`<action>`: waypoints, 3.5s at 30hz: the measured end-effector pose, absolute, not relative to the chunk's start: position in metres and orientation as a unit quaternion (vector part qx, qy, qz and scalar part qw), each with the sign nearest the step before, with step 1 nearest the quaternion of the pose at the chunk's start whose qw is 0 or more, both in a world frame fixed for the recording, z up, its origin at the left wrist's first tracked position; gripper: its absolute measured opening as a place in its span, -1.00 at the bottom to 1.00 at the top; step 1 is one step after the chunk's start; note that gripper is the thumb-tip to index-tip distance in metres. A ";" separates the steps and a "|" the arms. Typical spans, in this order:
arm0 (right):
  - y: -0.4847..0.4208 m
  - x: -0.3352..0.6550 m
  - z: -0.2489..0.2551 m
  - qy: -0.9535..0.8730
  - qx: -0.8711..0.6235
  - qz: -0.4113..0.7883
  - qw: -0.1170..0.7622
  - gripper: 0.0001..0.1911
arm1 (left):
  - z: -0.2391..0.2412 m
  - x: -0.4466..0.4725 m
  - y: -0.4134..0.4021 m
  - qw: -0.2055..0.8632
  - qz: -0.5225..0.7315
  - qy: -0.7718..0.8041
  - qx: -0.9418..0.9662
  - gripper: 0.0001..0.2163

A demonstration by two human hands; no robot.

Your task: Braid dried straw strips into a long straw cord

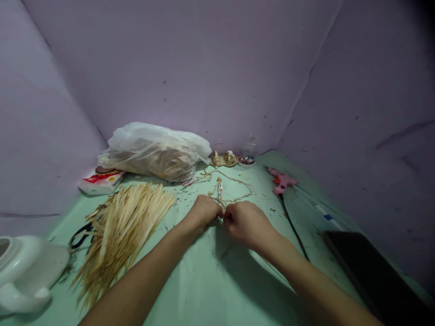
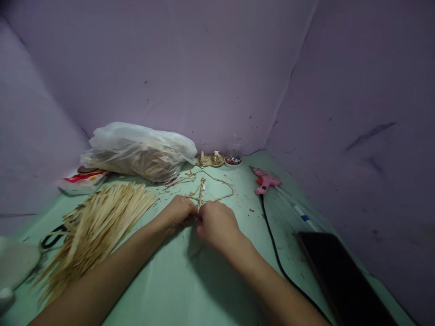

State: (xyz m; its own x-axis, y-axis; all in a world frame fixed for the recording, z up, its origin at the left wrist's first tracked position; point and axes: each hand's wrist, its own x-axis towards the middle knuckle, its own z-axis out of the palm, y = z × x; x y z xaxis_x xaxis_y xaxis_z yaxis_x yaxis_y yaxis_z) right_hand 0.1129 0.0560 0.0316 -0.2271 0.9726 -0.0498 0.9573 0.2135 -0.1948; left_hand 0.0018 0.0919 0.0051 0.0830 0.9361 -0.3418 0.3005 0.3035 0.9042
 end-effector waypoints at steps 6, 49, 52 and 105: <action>0.041 0.094 0.033 -0.803 -0.588 0.090 -0.030 -0.74 | 0.012 -0.002 0.090 0.584 0.300 0.596 0.462 -0.81; 0.084 0.124 -0.005 -0.460 -0.526 0.654 0.289 -0.91 | 0.028 -0.061 0.112 0.160 0.031 0.721 0.674 -0.89; 0.085 0.124 -0.006 -0.454 -0.525 0.659 0.290 -0.91 | 0.026 -0.057 0.111 0.160 0.042 0.728 0.666 -0.97; 0.083 0.120 -0.006 -0.428 -0.529 0.653 0.334 -0.94 | 0.027 0.007 0.058 0.234 0.118 0.608 0.749 -0.93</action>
State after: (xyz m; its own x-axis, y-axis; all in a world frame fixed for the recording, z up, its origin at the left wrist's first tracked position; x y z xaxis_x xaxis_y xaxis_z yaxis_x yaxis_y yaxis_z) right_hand 0.1196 0.0827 -0.0061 -0.2175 0.8884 -0.4043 0.0160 -0.4110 -0.9115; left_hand 0.0074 0.0580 0.0270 0.2327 0.9666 -0.1072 0.8558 -0.1511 0.4948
